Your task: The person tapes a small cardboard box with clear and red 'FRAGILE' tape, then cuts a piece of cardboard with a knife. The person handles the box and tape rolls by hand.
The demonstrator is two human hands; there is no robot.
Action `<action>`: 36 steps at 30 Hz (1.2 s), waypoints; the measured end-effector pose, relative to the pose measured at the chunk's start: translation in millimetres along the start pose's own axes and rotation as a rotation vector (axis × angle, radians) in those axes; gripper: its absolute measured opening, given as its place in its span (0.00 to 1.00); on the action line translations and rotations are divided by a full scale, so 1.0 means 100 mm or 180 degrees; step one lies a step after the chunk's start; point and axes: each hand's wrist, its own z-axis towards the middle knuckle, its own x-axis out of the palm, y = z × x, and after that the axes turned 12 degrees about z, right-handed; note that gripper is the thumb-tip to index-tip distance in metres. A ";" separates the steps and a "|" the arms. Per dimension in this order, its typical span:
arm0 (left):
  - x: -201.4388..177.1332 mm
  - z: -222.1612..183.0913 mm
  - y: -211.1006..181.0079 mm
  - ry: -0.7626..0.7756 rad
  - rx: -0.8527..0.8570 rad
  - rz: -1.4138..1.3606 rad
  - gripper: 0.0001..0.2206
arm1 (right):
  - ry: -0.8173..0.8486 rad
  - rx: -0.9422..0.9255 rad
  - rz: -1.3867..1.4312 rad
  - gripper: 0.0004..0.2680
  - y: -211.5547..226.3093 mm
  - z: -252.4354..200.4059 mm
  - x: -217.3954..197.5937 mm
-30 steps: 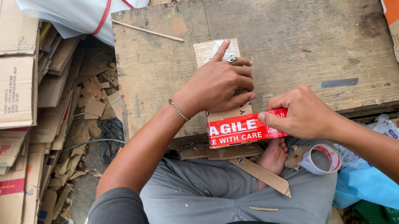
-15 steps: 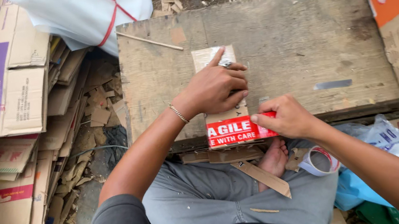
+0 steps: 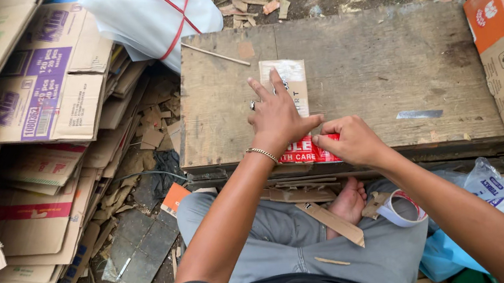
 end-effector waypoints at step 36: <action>0.09 0.50 0.41 -0.0266 0.1320 -0.0151 0.68 | -0.0216 -0.1011 0.0370 0.15 0.79 -0.03 0.29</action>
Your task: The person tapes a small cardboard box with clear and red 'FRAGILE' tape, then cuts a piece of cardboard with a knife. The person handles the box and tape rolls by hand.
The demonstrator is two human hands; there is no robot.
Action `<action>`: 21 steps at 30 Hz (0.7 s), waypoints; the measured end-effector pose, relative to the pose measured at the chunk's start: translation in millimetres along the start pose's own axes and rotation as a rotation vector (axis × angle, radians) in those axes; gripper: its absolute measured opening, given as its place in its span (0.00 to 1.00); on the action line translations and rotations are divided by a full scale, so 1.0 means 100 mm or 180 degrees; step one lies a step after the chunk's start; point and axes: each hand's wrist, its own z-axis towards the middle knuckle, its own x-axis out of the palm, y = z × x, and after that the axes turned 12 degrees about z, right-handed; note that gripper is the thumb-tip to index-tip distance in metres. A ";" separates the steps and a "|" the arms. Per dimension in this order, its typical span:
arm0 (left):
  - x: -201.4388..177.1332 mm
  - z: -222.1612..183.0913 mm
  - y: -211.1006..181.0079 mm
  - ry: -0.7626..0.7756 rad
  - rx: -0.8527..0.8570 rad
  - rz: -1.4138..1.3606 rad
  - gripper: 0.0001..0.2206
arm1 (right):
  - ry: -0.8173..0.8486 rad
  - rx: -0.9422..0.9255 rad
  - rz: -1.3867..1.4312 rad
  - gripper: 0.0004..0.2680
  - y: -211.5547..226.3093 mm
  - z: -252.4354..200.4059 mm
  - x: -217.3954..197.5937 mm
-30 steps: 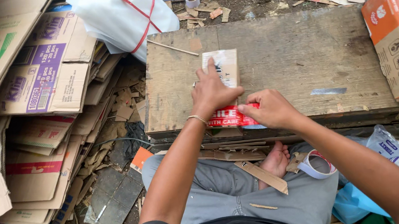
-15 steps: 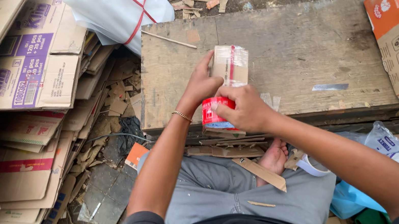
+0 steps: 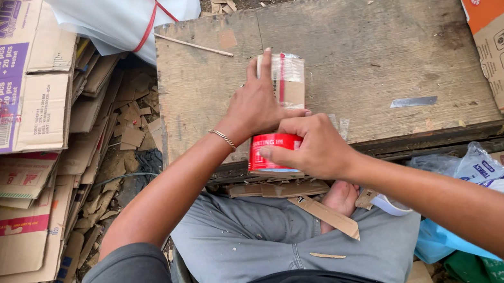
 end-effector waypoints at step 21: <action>0.02 -0.04 0.04 0.0035 0.0002 -0.0063 0.69 | 0.0062 0.0879 -0.0157 0.12 -0.47 -0.44 -0.36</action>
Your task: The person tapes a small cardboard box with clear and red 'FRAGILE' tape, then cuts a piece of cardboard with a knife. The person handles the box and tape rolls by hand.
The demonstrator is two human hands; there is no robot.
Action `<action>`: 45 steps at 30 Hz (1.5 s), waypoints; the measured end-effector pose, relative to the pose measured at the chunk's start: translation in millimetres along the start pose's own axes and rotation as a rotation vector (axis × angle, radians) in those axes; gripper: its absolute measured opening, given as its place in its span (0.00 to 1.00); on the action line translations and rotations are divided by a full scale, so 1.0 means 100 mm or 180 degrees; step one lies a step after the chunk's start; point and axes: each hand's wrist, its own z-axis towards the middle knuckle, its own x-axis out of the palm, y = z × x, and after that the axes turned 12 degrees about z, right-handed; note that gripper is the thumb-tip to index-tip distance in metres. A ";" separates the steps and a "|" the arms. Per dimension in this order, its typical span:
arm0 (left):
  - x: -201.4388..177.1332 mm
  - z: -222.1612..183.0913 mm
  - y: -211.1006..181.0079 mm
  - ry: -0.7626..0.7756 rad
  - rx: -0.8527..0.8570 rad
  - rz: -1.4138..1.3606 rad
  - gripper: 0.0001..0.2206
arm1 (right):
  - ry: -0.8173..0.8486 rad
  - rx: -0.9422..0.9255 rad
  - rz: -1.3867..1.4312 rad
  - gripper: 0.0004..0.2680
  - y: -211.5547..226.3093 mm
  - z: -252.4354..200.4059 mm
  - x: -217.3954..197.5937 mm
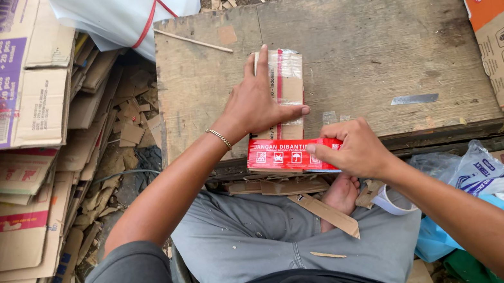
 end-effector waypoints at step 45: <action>-0.06 -0.13 -0.36 0.0307 -0.0764 0.0245 0.58 | -0.0431 -0.0261 0.1766 0.11 -0.80 -0.12 0.41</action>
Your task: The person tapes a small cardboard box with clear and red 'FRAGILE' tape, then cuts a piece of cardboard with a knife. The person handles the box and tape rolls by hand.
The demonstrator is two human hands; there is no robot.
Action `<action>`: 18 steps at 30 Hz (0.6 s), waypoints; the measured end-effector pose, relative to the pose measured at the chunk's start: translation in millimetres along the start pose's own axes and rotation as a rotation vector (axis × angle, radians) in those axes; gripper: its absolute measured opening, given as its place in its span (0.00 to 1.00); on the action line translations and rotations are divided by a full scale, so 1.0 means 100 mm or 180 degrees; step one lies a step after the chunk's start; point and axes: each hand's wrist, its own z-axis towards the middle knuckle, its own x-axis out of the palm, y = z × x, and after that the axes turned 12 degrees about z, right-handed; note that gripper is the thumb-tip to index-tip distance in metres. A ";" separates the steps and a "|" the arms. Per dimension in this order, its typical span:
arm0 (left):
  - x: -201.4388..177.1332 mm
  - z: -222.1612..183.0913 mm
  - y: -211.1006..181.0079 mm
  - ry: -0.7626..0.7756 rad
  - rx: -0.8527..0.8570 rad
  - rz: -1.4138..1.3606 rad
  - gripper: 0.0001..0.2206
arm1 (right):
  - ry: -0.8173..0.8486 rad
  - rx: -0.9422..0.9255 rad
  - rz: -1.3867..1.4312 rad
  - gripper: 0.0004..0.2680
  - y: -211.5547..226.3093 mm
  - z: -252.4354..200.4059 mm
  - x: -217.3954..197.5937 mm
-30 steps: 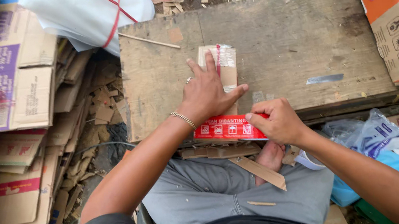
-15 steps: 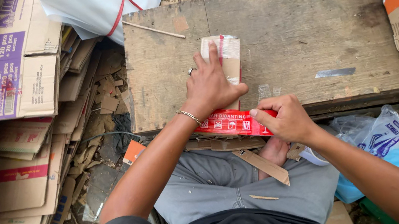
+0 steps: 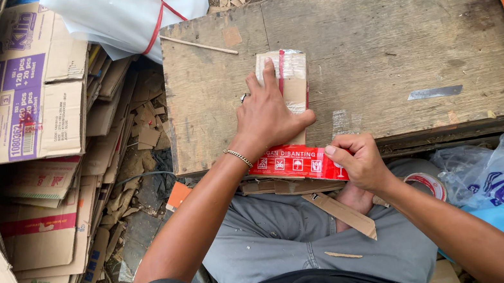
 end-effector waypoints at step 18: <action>-0.06 -0.43 -0.15 -0.0067 -0.0289 0.0224 0.64 | -0.0061 0.0069 -0.0232 0.10 0.15 -0.01 0.12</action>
